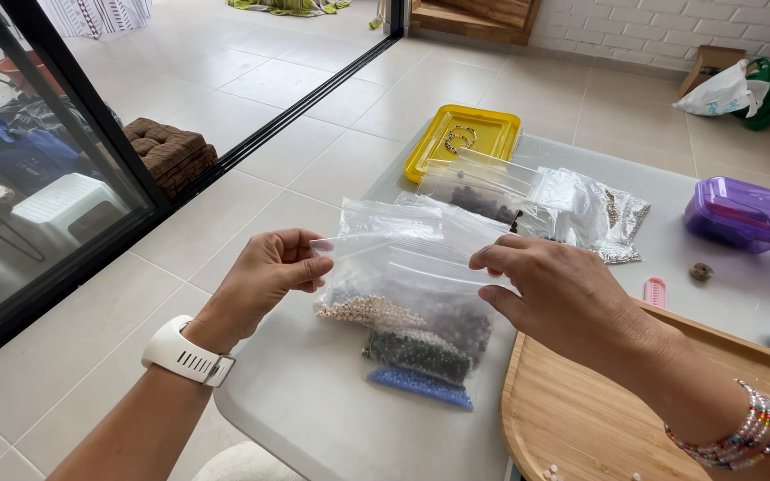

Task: Bagging small beads into plastic zip-lock bags on a wooden tray.

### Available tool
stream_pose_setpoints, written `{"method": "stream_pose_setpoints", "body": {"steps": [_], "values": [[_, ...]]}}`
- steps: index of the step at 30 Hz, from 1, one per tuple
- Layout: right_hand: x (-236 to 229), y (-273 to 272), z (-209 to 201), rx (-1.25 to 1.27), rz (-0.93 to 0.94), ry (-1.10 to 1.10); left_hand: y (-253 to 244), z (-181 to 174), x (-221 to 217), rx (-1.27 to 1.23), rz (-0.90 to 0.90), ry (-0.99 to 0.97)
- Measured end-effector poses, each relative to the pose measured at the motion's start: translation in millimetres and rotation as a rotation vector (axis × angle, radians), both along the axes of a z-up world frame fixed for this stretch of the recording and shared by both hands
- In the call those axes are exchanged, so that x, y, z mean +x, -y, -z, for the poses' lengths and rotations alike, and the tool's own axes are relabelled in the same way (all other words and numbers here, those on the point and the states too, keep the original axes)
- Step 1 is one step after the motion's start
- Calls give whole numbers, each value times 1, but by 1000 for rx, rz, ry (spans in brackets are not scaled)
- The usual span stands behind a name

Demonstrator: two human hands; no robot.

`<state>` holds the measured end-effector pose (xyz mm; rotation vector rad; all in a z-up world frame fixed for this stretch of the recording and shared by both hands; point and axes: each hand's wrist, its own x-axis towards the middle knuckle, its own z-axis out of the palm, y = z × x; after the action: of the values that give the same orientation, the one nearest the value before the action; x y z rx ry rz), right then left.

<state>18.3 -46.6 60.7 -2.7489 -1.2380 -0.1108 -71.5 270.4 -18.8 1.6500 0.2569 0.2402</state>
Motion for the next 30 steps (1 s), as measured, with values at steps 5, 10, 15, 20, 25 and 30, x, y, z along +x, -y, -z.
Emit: {"method": "stream_pose_setpoints", "body": {"steps": [5,10,15,20,25,30], "values": [[0,1,2,42,-9,-8,21,-23,-11,-100,29,97],[-8,-1,-6,60,-14,22,28,-32,-8,-128,-56,291],[-8,-3,-17,177,-26,53,34,-58,-7,-76,-218,552],[-4,-9,-30,306,-57,28,25,-65,7,-107,-181,589],[16,-34,-6,245,-137,-9,27,-30,23,-216,-186,475],[16,-67,13,342,-301,-68,29,2,25,-412,-192,360]]}}
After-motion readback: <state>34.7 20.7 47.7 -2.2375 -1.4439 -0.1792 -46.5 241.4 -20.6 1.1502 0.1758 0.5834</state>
